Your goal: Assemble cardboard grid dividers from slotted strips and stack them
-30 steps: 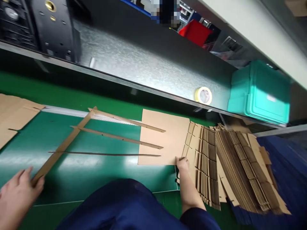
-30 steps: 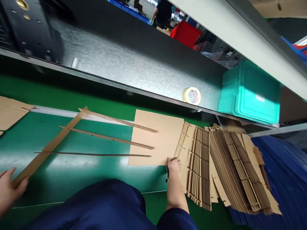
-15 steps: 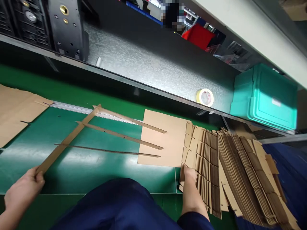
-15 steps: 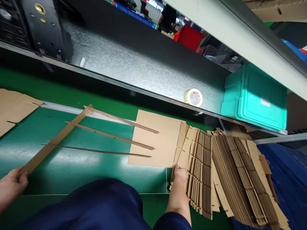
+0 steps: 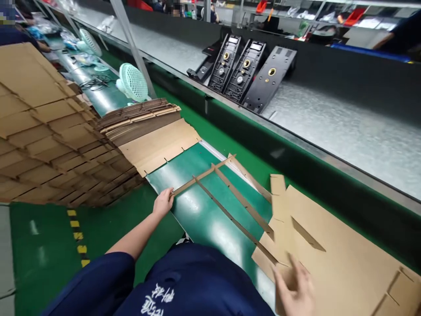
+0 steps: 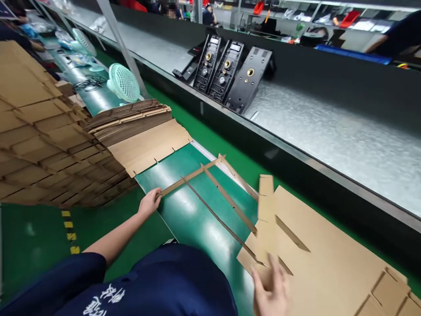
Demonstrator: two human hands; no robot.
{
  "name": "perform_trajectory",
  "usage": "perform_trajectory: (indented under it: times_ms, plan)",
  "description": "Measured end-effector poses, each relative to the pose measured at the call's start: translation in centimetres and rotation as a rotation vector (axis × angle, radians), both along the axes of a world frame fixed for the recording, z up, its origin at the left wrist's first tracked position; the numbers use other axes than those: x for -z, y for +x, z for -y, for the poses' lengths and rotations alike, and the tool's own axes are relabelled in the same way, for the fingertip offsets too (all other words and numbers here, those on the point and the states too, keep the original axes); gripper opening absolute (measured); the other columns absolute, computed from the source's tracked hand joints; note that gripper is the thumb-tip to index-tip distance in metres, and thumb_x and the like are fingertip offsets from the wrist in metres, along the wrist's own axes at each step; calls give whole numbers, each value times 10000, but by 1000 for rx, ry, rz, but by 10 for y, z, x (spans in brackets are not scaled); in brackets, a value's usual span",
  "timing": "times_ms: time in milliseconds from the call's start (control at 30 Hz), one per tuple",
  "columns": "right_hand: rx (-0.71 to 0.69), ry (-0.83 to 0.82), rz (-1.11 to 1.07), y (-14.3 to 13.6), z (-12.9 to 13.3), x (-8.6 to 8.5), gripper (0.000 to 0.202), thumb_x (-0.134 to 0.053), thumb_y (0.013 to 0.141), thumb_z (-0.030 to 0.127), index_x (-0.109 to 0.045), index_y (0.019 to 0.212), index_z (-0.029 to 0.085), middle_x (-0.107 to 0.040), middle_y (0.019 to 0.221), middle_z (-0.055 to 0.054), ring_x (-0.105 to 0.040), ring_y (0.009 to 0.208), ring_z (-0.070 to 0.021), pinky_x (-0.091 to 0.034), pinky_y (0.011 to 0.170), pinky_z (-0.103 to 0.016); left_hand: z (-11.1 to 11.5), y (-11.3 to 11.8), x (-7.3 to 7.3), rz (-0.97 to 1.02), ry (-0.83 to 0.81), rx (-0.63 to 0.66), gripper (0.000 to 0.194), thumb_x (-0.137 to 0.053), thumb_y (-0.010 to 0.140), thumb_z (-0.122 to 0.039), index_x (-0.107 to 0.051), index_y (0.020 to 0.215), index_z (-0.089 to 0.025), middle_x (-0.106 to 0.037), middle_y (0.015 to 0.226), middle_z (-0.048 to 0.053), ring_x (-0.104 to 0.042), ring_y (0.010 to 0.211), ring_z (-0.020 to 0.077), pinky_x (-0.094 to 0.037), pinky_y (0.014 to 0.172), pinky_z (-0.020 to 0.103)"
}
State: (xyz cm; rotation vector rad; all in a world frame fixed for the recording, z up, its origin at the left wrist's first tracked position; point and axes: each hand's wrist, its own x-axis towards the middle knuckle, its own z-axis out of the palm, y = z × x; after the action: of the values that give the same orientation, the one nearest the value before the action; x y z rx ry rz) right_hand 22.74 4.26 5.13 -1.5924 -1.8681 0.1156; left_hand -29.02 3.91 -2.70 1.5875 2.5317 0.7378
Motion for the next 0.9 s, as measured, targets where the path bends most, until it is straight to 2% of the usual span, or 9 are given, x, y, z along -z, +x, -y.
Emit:
perform_trajectory:
  times_ms: [67, 167, 233, 367, 467, 600, 733, 900]
  plan:
    - [-129, 28, -10, -44, -2, -7, 529, -585, 860, 516, -546, 1287, 208, -570, 1089, -113, -587, 989, -262, -485, 876, -407, 5, 0, 3, 15, 6, -6, 251, -445, 894, -250, -567, 1108, -202, -688, 1023, 74, -644, 979, 202, -529, 863, 327]
    - [-265, 70, -37, -80, -3, -20, 478, -613, 876, 409, -538, 1302, 205, -581, 1077, -107, -603, 962, -231, -497, 854, -365, 5, 0, 6, 35, 18, -21, 234, -424, 908, -251, -590, 1071, -218, -692, 1011, 59, -650, 942, 190, -531, 831, 305]
    - [-262, 108, -73, -86, -4, -32, 478, -629, 870, 390, -545, 1297, 193, -588, 1100, -118, -605, 964, -236, -499, 870, -382, 3, 1, 8, 49, 29, -31, 239, -417, 910, -250, -603, 1057, -218, -690, 1024, 62, -650, 937, 192, -529, 823, 301]
    - [-155, 248, -25, -81, -5, -52, 461, -661, 853, 329, -568, 1281, 183, -610, 1081, -127, -609, 946, -247, -510, 879, -422, -3, 3, 9, 87, 58, -29, 248, -420, 907, -259, -613, 1056, -211, -687, 1040, 69, -649, 939, 200, -526, 830, 308]
    - [-256, 321, 111, -77, -6, -58, 513, -698, 826, 272, -550, 1314, 224, -622, 1076, -112, -635, 912, -235, -535, 836, -392, -5, 4, 10, 113, 79, -21, 258, -423, 902, -252, -597, 1088, -209, -688, 1021, 74, -649, 945, 207, -524, 848, 322]
    - [-583, 193, 258, -86, -7, -53, 468, -642, 868, 275, -545, 1326, 294, -656, 1118, -74, -663, 946, -220, -557, 812, -335, -3, 4, 13, 156, 115, -18, 404, -449, 888, -230, -457, 1288, -182, -681, 1037, 78, -652, 959, 204, -526, 861, 330]
    - [-886, 23, 312, -90, -9, -38, 451, -533, 916, 213, -518, 1351, 328, -659, 1200, -26, -668, 996, -196, -576, 818, -302, 1, 3, 17, 269, 206, -23, 580, -455, 893, -227, -251, 1432, -161, -661, 1066, 86, -654, 952, 183, -535, 852, 330]
    - [-1019, -88, 329, -67, -12, -20, 532, -475, 899, 168, -467, 1388, 378, -579, 1322, -22, -690, 873, -215, -595, 727, -347, 2, 2, 15, 298, 218, -33, 688, -457, 894, -197, -128, 1498, -173, -661, 1029, 65, -651, 931, 166, -528, 872, 322]
